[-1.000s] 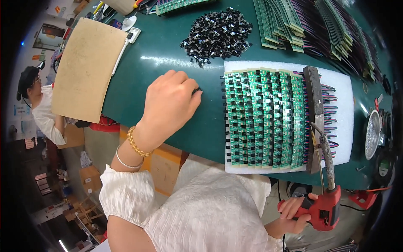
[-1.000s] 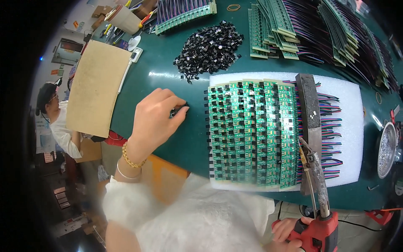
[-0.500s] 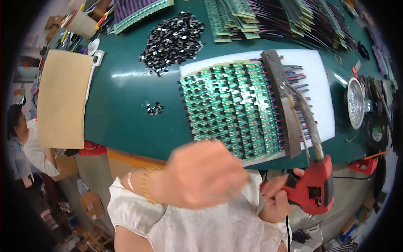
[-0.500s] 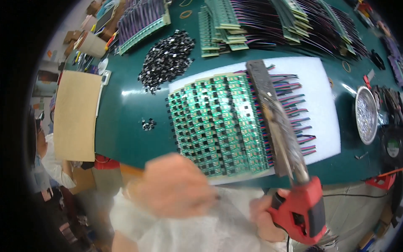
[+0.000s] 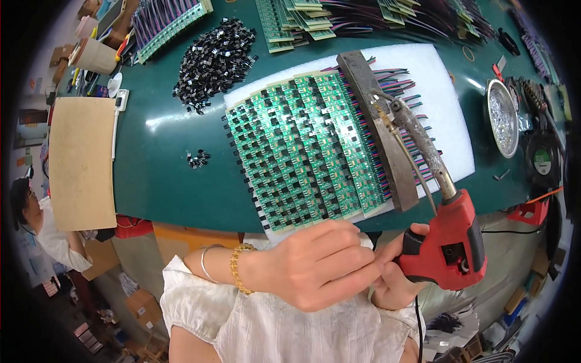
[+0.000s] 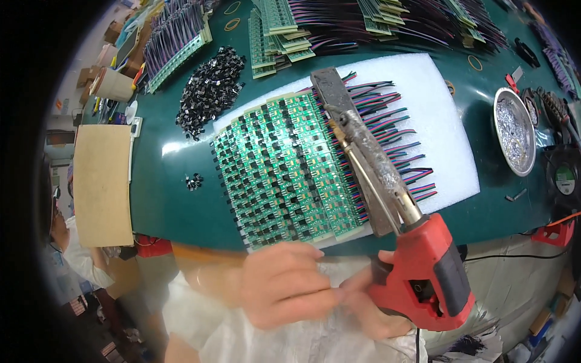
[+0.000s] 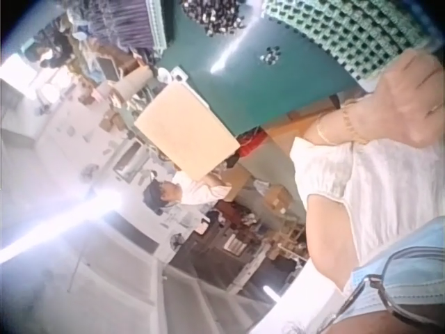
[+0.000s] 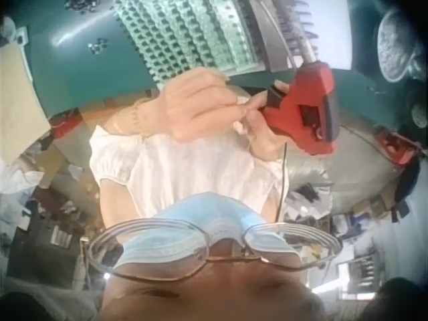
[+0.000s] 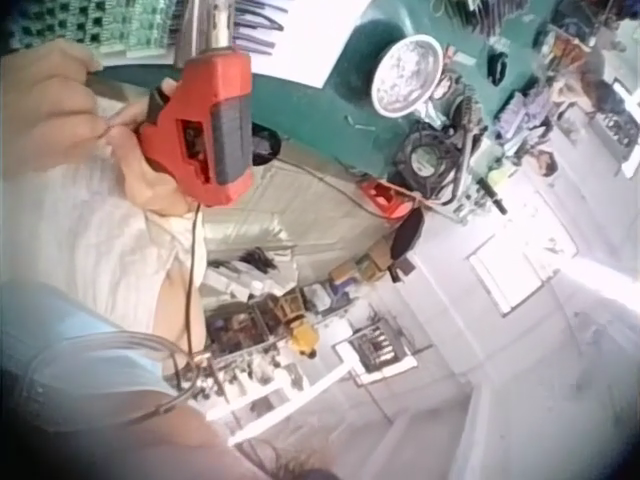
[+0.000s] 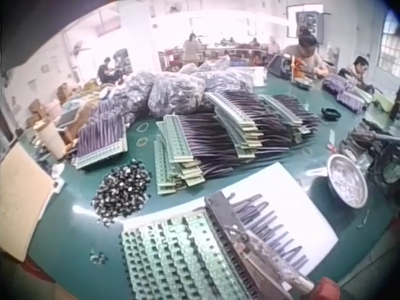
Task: The person solders electronic components onto printed circuit boards using a soldering iron with a built-in solder feeder.
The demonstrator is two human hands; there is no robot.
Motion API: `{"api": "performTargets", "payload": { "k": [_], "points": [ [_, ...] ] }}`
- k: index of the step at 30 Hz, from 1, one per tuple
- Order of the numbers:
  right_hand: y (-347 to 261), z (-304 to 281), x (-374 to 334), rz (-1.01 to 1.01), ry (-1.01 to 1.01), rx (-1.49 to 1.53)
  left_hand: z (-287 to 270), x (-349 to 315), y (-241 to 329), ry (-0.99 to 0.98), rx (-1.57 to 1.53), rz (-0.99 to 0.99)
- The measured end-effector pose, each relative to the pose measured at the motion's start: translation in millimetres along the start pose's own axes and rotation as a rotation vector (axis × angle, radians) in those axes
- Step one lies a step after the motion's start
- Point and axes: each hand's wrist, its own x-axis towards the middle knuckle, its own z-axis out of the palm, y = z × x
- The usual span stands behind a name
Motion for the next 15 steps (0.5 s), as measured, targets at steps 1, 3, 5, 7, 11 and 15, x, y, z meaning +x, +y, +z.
{"api": "performTargets", "payload": {
  "k": [1,3,5,7,11,15],
  "points": [
    [-1,-6,0,0.068,-0.026,-0.022,-1,-1,0,-0.026,-0.002,0.003],
    [-7,-6,-2,0.135,-0.016,-0.059,-8,3,-1,-0.05,-0.042,0.015],
    [1,-9,-3,0.017,-0.03,-0.178,-16,5,3,-0.238,0.064,-0.003],
    [11,-12,-4,-0.102,-0.041,-0.297,-16,5,5,-0.249,0.091,0.004],
    [25,-13,-4,-0.342,-0.047,-0.535,-18,8,7,-0.323,0.126,0.0],
    [7,4,0,-0.293,-0.061,-0.434,-12,5,3,-0.226,0.099,0.028]
  ]
}}
